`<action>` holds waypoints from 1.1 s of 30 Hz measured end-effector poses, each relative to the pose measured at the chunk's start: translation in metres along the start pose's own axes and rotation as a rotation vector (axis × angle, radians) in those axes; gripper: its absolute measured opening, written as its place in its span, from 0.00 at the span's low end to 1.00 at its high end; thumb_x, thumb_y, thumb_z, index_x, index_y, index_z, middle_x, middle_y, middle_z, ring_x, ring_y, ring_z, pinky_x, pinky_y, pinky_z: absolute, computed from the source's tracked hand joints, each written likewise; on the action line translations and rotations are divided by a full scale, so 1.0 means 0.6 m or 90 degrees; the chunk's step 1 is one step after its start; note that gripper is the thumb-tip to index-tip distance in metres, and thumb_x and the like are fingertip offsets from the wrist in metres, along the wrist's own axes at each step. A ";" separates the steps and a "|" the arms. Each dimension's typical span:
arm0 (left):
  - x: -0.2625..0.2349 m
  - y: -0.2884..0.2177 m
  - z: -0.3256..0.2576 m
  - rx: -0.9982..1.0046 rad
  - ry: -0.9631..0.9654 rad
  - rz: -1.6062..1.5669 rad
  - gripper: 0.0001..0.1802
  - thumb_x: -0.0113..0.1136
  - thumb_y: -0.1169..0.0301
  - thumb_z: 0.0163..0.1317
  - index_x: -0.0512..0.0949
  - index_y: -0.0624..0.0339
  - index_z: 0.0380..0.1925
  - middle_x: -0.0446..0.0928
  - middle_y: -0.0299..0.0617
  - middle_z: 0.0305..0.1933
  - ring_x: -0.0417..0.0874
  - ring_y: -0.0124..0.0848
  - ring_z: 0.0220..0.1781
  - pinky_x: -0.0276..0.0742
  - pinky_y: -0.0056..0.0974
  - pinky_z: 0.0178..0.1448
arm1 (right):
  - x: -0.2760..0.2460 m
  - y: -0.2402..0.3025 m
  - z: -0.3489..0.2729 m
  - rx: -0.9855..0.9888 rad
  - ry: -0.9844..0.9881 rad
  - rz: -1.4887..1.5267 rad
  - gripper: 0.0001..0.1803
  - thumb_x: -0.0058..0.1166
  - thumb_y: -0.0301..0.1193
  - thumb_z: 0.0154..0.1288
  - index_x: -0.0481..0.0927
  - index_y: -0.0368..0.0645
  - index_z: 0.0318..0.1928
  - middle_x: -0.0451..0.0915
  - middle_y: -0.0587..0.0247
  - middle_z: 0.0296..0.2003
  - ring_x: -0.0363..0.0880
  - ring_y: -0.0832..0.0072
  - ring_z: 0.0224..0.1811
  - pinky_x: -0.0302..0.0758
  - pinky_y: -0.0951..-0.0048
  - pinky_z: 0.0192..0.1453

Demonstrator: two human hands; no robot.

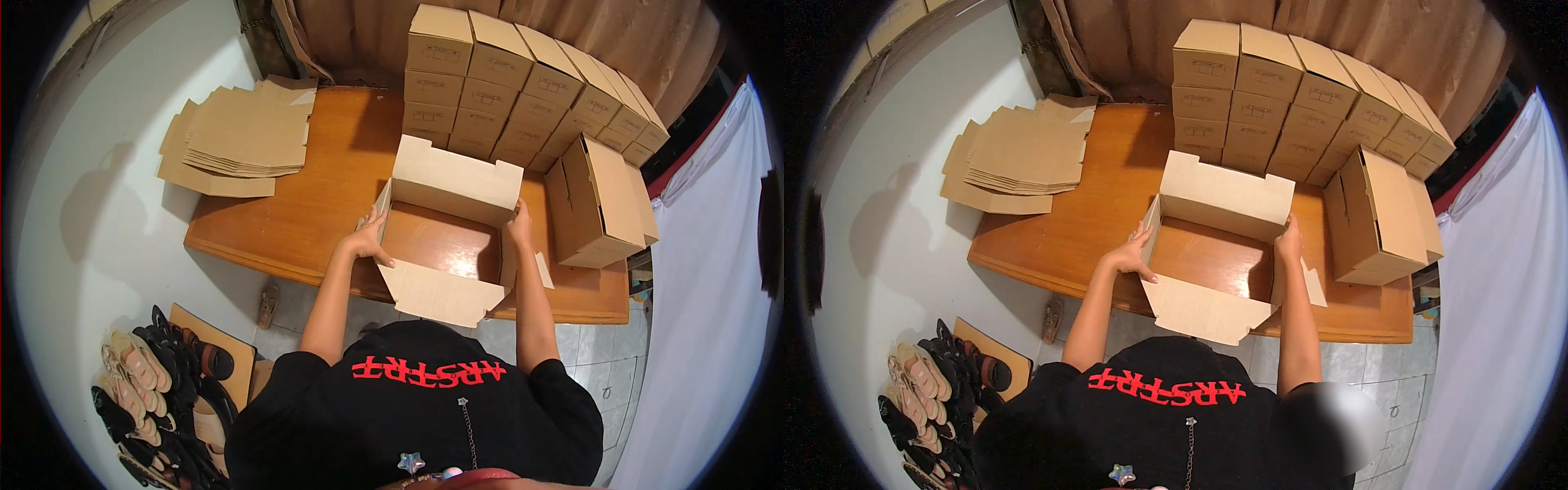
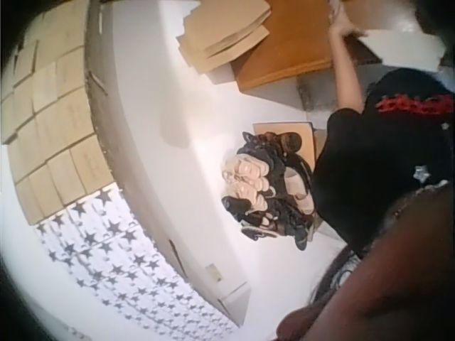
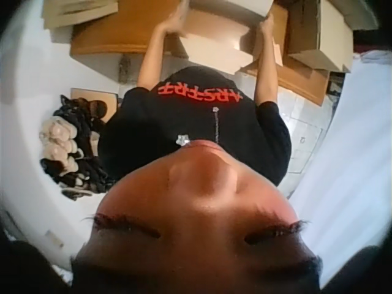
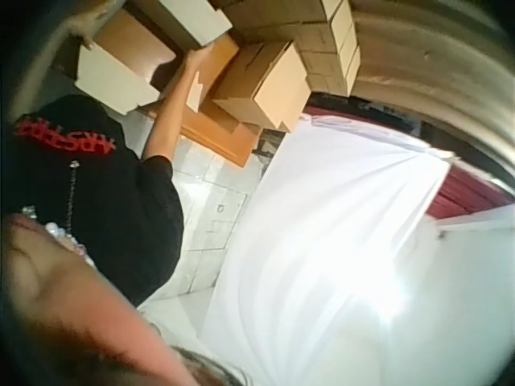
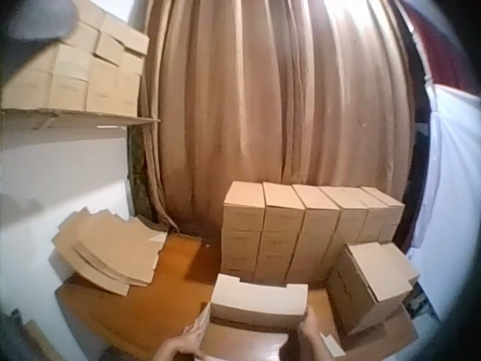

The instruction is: Folding flat cardboard templates into boxes and stacking them on a table.

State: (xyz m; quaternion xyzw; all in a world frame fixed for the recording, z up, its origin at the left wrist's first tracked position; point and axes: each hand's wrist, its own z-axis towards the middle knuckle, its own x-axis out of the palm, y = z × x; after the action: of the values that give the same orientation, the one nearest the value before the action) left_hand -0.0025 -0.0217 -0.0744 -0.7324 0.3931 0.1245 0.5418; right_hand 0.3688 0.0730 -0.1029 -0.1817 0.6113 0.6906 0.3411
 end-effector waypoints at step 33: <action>0.010 0.034 0.055 0.081 -0.192 -0.086 0.53 0.67 0.74 0.42 0.44 0.55 0.65 0.47 0.52 0.69 0.45 0.49 0.71 0.48 0.44 0.70 | -0.086 0.008 -0.090 -0.292 -0.103 -0.044 0.10 0.49 0.16 0.44 0.79 0.41 0.27 0.77 0.59 0.35 0.74 0.62 0.41 0.71 0.67 0.45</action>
State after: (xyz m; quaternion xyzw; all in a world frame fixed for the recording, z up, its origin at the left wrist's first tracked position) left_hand -0.0052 0.0029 -0.1046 -0.6943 0.2644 0.1716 0.6470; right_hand 0.3927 0.0077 -0.0752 -0.2194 0.4025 0.8116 0.3621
